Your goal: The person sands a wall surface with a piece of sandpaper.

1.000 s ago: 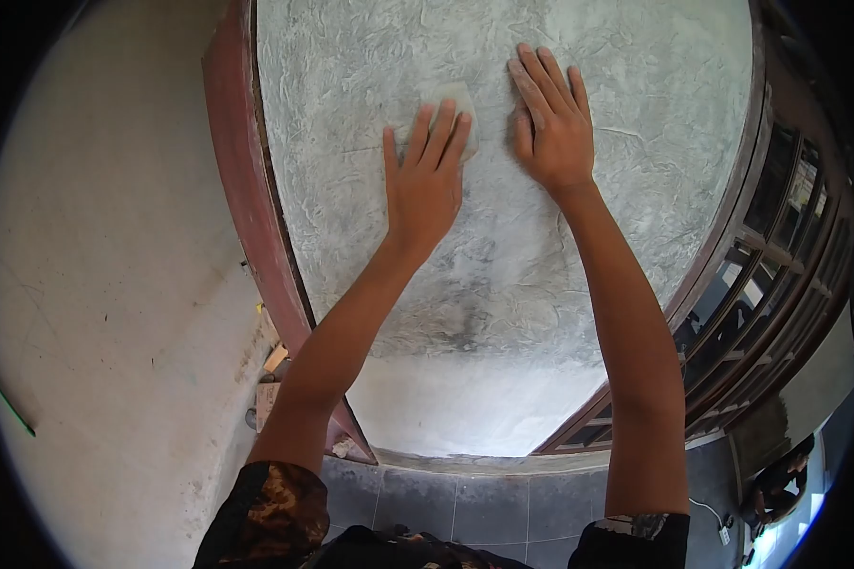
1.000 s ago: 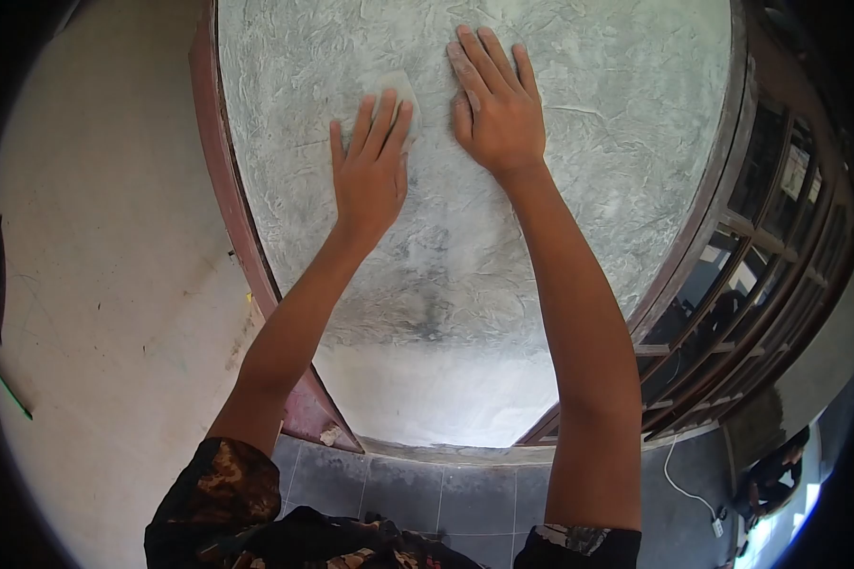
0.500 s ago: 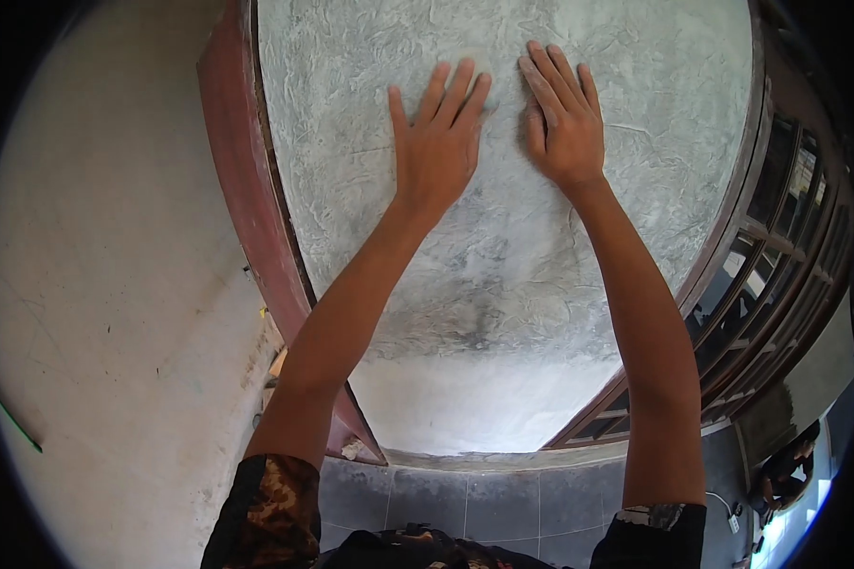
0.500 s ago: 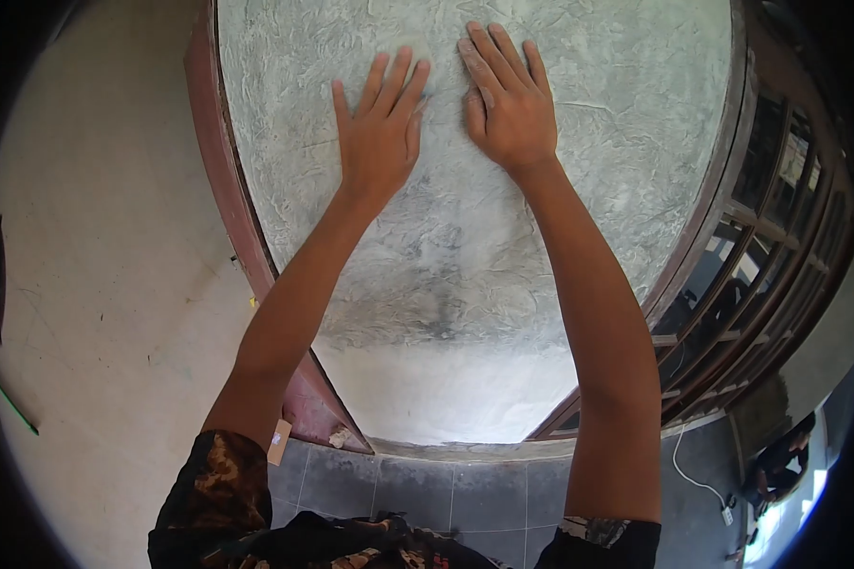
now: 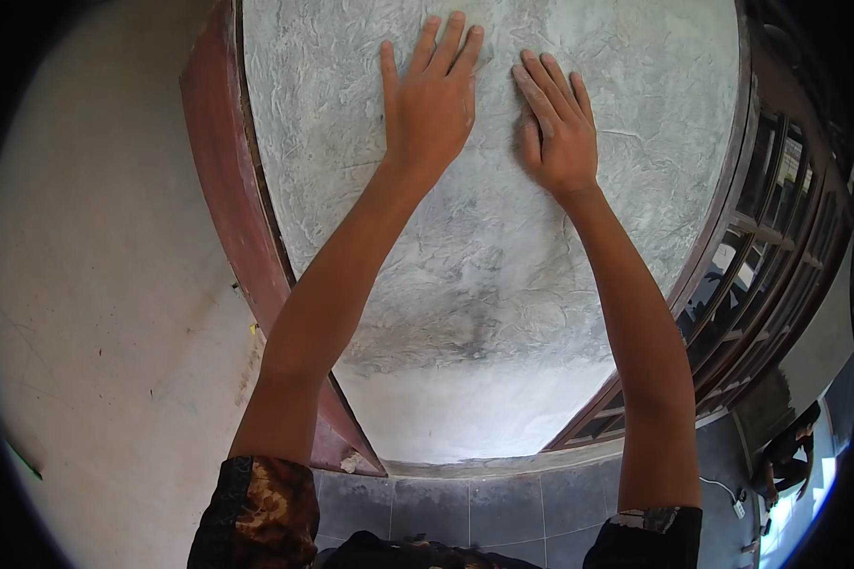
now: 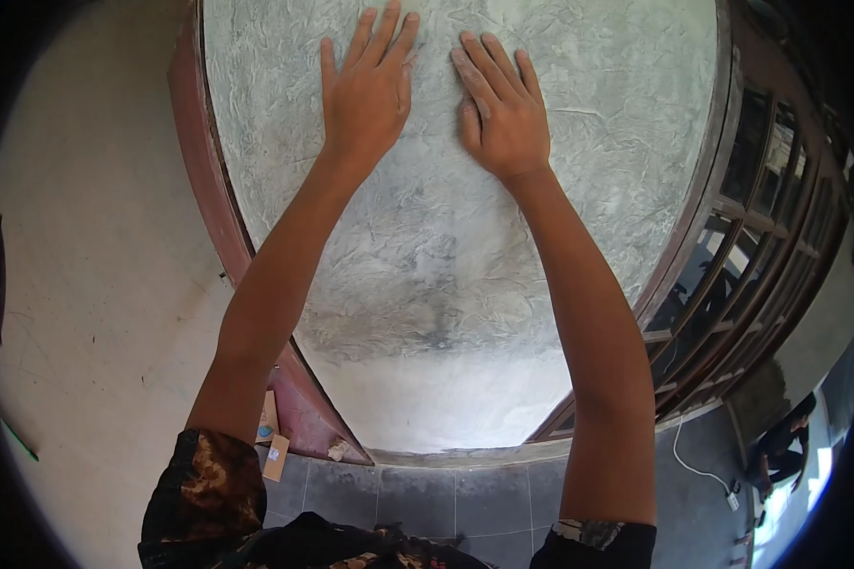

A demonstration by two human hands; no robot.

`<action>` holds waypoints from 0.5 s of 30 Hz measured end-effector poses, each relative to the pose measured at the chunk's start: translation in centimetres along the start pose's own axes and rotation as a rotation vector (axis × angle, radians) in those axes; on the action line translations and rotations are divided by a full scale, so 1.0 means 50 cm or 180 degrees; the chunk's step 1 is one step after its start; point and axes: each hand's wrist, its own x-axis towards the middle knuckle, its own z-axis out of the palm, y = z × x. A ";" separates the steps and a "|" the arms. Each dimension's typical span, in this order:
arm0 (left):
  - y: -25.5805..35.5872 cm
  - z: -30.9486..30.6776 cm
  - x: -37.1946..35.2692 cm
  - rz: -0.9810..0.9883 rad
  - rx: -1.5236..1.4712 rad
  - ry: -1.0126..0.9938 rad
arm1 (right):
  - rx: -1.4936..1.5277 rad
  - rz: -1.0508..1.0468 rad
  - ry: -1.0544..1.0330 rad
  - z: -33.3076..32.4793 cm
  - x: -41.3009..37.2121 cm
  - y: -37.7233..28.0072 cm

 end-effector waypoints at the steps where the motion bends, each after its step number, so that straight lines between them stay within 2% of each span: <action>1: 0.009 -0.008 -0.062 -0.0037 0.0003 -0.0025 | 0.0025 -0.0004 -0.0037 0.000 -0.005 -0.001; 3: 0.036 -0.034 -0.189 -0.0070 0.0076 -0.0648 | 0.0025 -0.0042 0.0064 0.004 -0.001 0.003; 6: 0.023 -0.037 -0.193 0.0144 0.0146 -0.0560 | -0.0002 -0.0034 0.0034 0.005 -0.002 0.004; 7: 0.013 -0.030 -0.153 0.0143 0.0125 -0.0573 | -0.0012 -0.0022 0.0016 0.003 -0.005 0.002; 9: -0.012 -0.010 -0.029 0.0076 0.0017 -0.0034 | -0.0100 -0.0017 0.0003 0.003 -0.001 0.003; 11: -0.014 -0.014 -0.041 0.0092 -0.0040 -0.0132 | -0.0118 0.0005 0.0008 0.003 0.002 0.003; 13: 0.000 -0.030 -0.116 0.0053 -0.0069 -0.0265 | -0.0080 0.0013 -0.0030 0.002 -0.002 -0.001; 15: 0.024 -0.036 -0.258 0.0184 -0.0066 -0.0763 | -0.0096 0.0034 -0.0003 0.003 -0.003 -0.001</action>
